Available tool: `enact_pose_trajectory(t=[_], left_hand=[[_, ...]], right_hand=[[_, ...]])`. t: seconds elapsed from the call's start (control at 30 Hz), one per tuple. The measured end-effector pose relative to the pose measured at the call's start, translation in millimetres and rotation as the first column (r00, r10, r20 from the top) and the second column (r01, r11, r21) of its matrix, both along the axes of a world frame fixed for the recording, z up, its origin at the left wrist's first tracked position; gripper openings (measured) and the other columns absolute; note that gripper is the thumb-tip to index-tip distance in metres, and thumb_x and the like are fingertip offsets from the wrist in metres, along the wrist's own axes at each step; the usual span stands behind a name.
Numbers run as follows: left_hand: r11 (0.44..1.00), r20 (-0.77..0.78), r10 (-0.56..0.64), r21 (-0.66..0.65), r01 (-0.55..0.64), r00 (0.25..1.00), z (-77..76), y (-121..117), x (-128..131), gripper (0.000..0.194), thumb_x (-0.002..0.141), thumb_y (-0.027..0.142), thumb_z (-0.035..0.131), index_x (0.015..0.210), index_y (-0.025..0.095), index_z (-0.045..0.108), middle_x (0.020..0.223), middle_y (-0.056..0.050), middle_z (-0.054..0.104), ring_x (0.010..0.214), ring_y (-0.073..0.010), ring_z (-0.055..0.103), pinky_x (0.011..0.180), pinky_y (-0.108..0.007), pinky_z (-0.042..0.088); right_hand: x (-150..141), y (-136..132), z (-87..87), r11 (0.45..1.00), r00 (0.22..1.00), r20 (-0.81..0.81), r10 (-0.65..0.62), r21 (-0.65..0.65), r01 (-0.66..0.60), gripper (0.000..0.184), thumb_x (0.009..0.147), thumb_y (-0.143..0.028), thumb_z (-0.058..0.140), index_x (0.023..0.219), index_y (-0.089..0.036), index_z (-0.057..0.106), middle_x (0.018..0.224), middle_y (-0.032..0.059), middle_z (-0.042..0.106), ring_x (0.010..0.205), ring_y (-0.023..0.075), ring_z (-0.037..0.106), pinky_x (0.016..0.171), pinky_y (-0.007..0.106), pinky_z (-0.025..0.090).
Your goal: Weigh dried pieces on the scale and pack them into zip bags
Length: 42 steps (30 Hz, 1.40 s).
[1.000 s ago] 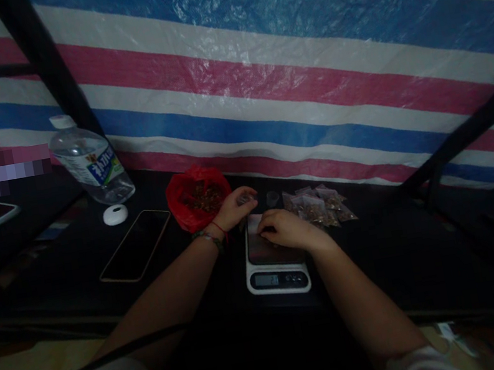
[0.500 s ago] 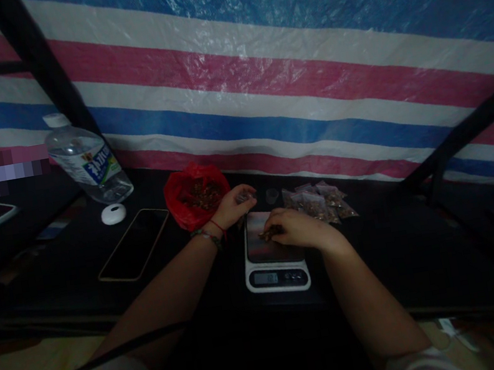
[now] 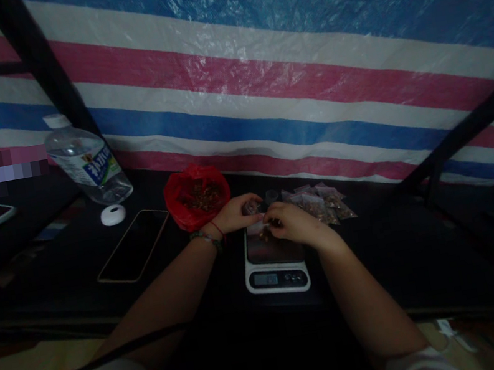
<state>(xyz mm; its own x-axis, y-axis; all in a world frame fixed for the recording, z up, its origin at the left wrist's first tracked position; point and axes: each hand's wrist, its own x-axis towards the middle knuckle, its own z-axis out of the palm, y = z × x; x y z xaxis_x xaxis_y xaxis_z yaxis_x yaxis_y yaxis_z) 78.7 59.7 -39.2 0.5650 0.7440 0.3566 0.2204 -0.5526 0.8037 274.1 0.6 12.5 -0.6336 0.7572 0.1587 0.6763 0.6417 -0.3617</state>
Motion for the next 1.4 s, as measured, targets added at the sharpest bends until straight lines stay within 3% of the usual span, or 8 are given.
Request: enact_pose_trajectory(t=[0.27, 0.57, 0.67, 0.77, 0.97, 1.1, 1.23, 1.4], left_hand=[[0.996, -0.143, -0.037, 0.079, 0.049, 0.989, 7.3, -6.6, 3.9, 0.046, 0.066, 0.037, 0.072, 0.105, 0.015, 0.063, 0.093, -0.004, 0.065, 0.083, -0.0187, 0.06, 0.074, -0.028, 0.047], [0.993, -0.023, -0.071, 0.091, 0.072, 0.997, 10.2, -12.0, 8.8, 0.043, 0.067, 0.035, 0.073, 0.103, 0.014, 0.063, 0.097, -0.005, 0.067, 0.088, -0.0205, 0.062, 0.079, -0.03, 0.047], [0.996, -0.008, -0.051, 0.069, 0.052, 0.999, 10.0, -12.5, 9.5, 0.036, 0.066, 0.033, 0.072, 0.095, 0.013, 0.064, 0.09, -0.004, 0.066, 0.082, -0.0195, 0.061, 0.074, -0.029, 0.048], [0.997, -0.015, -0.022, 0.078, 0.023, 1.0, 8.5, -11.9, 10.3, 0.03, 0.065, 0.03, 0.072, 0.089, 0.013, 0.064, 0.085, -0.003, 0.065, 0.079, -0.019, 0.061, 0.072, -0.028, 0.047], [0.994, 0.017, -0.017, 0.107, 0.015, 1.0, 4.7, -11.7, 12.6, 0.036, 0.065, 0.024, 0.068, 0.099, 0.014, 0.063, 0.096, -0.004, 0.067, 0.09, -0.0203, 0.062, 0.081, -0.03, 0.048], [0.994, 0.064, -0.033, 0.102, 0.026, 0.997, 2.5, -10.7, 13.4, 0.032, 0.064, 0.02, 0.066, 0.096, 0.014, 0.063, 0.096, -0.004, 0.067, 0.088, -0.0194, 0.062, 0.08, -0.029, 0.049], [0.996, 0.148, 0.032, 0.08, -0.044, 0.988, 1.6, -7.3, 13.4, 0.03, 0.067, 0.023, 0.065, 0.096, 0.014, 0.062, 0.095, -0.005, 0.067, 0.088, -0.0187, 0.062, 0.081, -0.03, 0.048], [0.985, 0.18, 0.162, 0.033, -0.171, 0.97, 1.0, -2.4, 10.9, 0.033, 0.07, 0.03, 0.067, 0.098, 0.013, 0.062, 0.088, -0.005, 0.065, 0.08, -0.0168, 0.061, 0.074, -0.028, 0.048]], right_hand=[[-0.8, 10.9, 6.5, 0.991, 0.956, -0.29, -0.031, 0.119, 0.068, 0.018, 0.078, -0.009, 0.06, 0.093, -0.018, 0.067, 0.094, 0.0057, 0.062, 0.087, 0.016, 0.059, 0.076, 0.028, 0.048], [-18.3, 13.9, -3.1, 0.988, 0.947, -0.298, -0.124, 0.051, 0.146, 0.026, 0.076, -0.011, 0.065, 0.101, -0.02, 0.065, 0.093, 0.0042, 0.067, 0.086, 0.017, 0.061, 0.081, 0.031, 0.046], [-17.7, 14.8, -4.7, 0.982, 0.938, -0.307, -0.162, 0.047, 0.184, 0.013, 0.076, -0.015, 0.067, 0.088, -0.019, 0.066, 0.084, 0.0029, 0.066, 0.081, 0.0168, 0.061, 0.076, 0.029, 0.046], [-18.9, 14.4, -3.9, 0.981, 0.946, -0.293, -0.137, 0.095, 0.172, 0.002, 0.077, -0.017, 0.067, 0.079, -0.018, 0.066, 0.081, 0.0035, 0.065, 0.08, 0.0172, 0.06, 0.075, 0.03, 0.046], [-30.7, 12.8, -8.2, 0.937, 0.906, -0.404, -0.123, 0.255, 0.241, 0.005, 0.082, -0.019, 0.062, 0.086, -0.018, 0.065, 0.085, 0.0053, 0.065, 0.085, 0.0191, 0.059, 0.078, 0.032, 0.048], [-34.4, 10.8, -9.0, 0.94, 0.929, -0.363, -0.067, 0.289, 0.18, 0.01, 0.087, -0.021, 0.056, 0.09, -0.018, 0.065, 0.089, 0.0066, 0.066, 0.089, 0.0196, 0.059, 0.082, 0.033, 0.048], [-28.8, 6.6, -4.1, 0.96, 0.927, -0.375, 0.019, 0.266, 0.088, 0.022, 0.092, -0.02, 0.045, 0.106, -0.02, 0.061, 0.105, 0.0067, 0.065, 0.1, 0.018, 0.059, 0.089, 0.033, 0.047], [-11.5, 6.7, 4.4, 0.947, 0.905, -0.422, -0.049, 0.268, 0.176, 0.024, 0.092, -0.019, 0.042, 0.107, -0.02, 0.062, 0.103, 0.0072, 0.064, 0.1, 0.0182, 0.058, 0.089, 0.034, 0.046]])
